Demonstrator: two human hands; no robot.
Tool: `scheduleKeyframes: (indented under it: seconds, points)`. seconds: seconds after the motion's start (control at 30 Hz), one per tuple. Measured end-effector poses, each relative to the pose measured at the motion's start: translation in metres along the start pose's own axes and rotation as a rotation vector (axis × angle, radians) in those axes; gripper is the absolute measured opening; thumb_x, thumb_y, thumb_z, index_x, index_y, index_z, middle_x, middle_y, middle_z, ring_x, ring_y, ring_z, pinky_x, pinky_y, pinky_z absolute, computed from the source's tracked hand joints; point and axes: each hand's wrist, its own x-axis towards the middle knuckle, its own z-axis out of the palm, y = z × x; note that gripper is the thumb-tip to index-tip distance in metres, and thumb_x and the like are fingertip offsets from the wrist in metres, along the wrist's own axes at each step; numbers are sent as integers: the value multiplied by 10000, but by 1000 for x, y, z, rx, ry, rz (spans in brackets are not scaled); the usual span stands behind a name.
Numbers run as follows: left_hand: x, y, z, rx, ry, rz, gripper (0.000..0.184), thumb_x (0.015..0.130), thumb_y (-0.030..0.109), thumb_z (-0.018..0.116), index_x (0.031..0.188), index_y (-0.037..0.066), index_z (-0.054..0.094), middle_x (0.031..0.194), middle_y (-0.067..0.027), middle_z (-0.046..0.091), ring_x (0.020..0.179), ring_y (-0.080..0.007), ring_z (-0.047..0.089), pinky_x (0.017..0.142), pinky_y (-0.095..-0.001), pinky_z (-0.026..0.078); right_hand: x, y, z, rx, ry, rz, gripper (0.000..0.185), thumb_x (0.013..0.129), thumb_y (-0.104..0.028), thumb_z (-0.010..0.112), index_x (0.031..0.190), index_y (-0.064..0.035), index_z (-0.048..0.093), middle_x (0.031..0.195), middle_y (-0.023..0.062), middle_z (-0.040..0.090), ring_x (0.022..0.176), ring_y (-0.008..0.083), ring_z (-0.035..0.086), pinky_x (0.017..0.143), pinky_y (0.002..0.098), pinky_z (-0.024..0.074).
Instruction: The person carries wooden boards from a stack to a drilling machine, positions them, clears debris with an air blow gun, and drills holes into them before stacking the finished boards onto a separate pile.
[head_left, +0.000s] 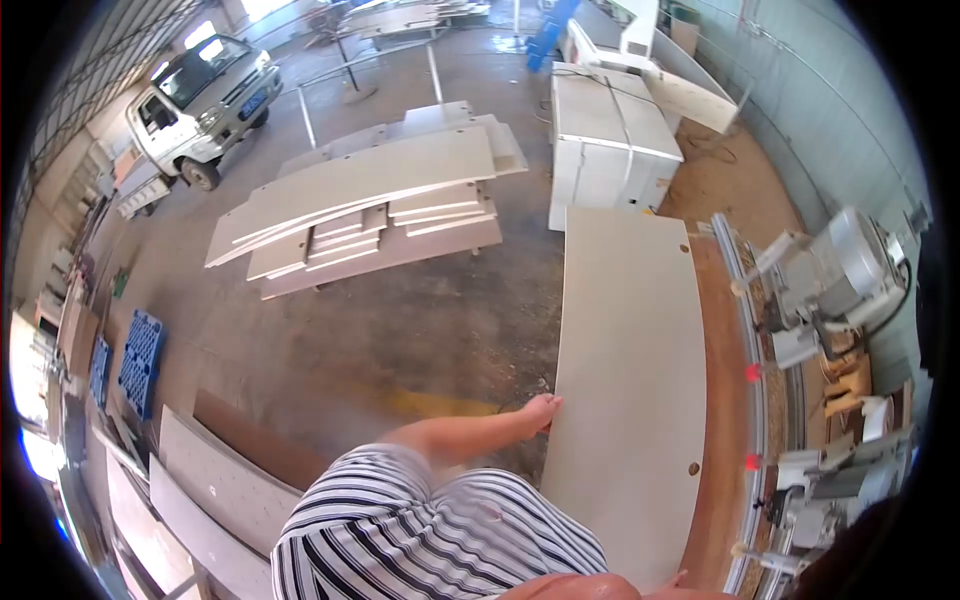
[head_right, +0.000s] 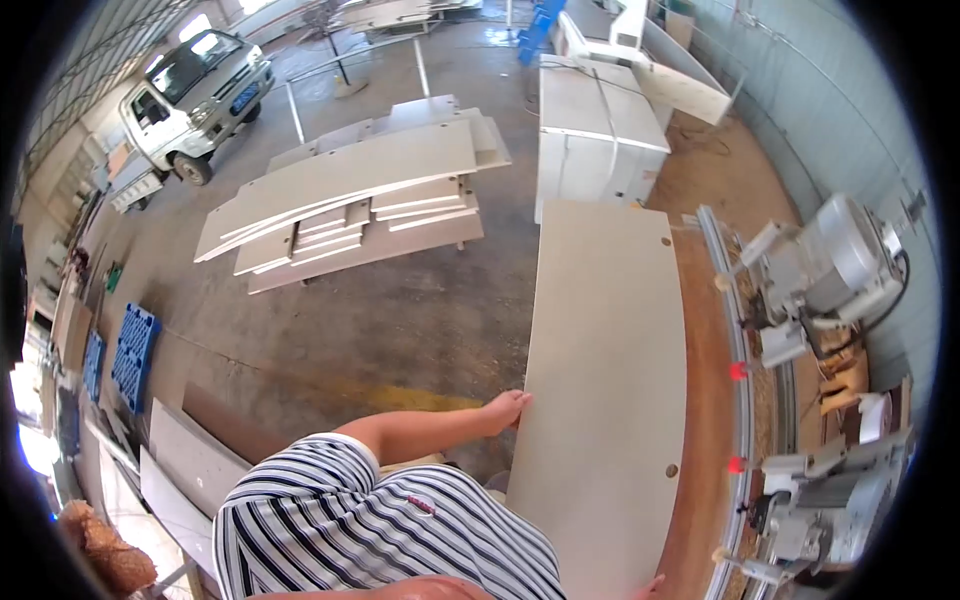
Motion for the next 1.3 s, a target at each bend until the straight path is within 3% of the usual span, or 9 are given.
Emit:
scheduleKeyframes:
  seconds: [0.27,0.47,0.57,0.63,0.77,0.87,0.93,1.03,1.3]
  points:
    - [-18,12,-113,-162,126,-40,355,929,328,392,1065,18,497,956,-90,568,816,-212,583,682,-370,510,-35,-128,0,-148,34,-86,540,918,-464,316,1115,-28,565,1004,202,605,886,381,580,758,452,452]
    - [-16,28,-277,-388,248,-24,376,946,317,360,1103,1,487,1047,-125,564,925,-260,579,774,-408,494,-89,-284,17,-221,26,-243,533,925,-451,309,1072,-26,595,953,204,620,842,392,589,722,473,458]
    - [-12,42,-367,-556,301,4,387,957,334,337,1055,-7,490,992,-121,562,836,-238,579,682,-394,516,-114,-386,24,-283,-7,-374,533,929,-444,305,1051,-25,610,928,206,627,820,398,594,704,484,460]
    - [-21,61,-411,-657,374,-5,384,957,332,337,1018,-4,512,969,-110,571,814,-224,584,671,-381,518,-103,-441,56,-27,181,-714,589,912,-495,308,937,-17,651,818,210,631,766,409,591,679,485,457]
    - [-44,91,-490,-817,502,43,344,956,323,346,1008,33,525,958,-89,577,797,-193,583,661,-366,518,-135,-599,56,-182,112,-952,602,904,-522,302,859,-27,641,779,222,617,755,401,586,682,467,453]
    - [-48,102,-545,-883,566,78,281,950,276,362,1026,65,531,945,-78,584,810,-189,583,658,-363,515,-156,-713,79,-218,106,-1051,604,906,-524,285,825,-35,630,773,218,616,762,401,584,705,470,446]
    - [-43,113,-579,-1013,659,70,328,965,322,320,1097,81,499,1059,-65,563,919,-222,557,777,-425,473,-169,-790,102,-267,41,-1104,647,896,-560,247,798,-44,624,816,214,622,823,393,585,747,480,439]
    - [-56,157,-618,-1090,764,90,286,955,295,366,1076,76,505,1020,-60,568,888,-226,566,763,-435,483,-196,-901,139,-289,-26,-1178,689,879,-596,218,839,-53,641,895,209,624,895,379,580,794,487,429]
    - [44,231,-783,-1199,995,69,196,924,215,455,1009,54,527,960,-67,576,802,-218,592,662,-403,532,-259,-1215,226,-507,-222,-1420,679,889,-566,242,940,-28,653,968,221,611,959,388,564,828,466,435]
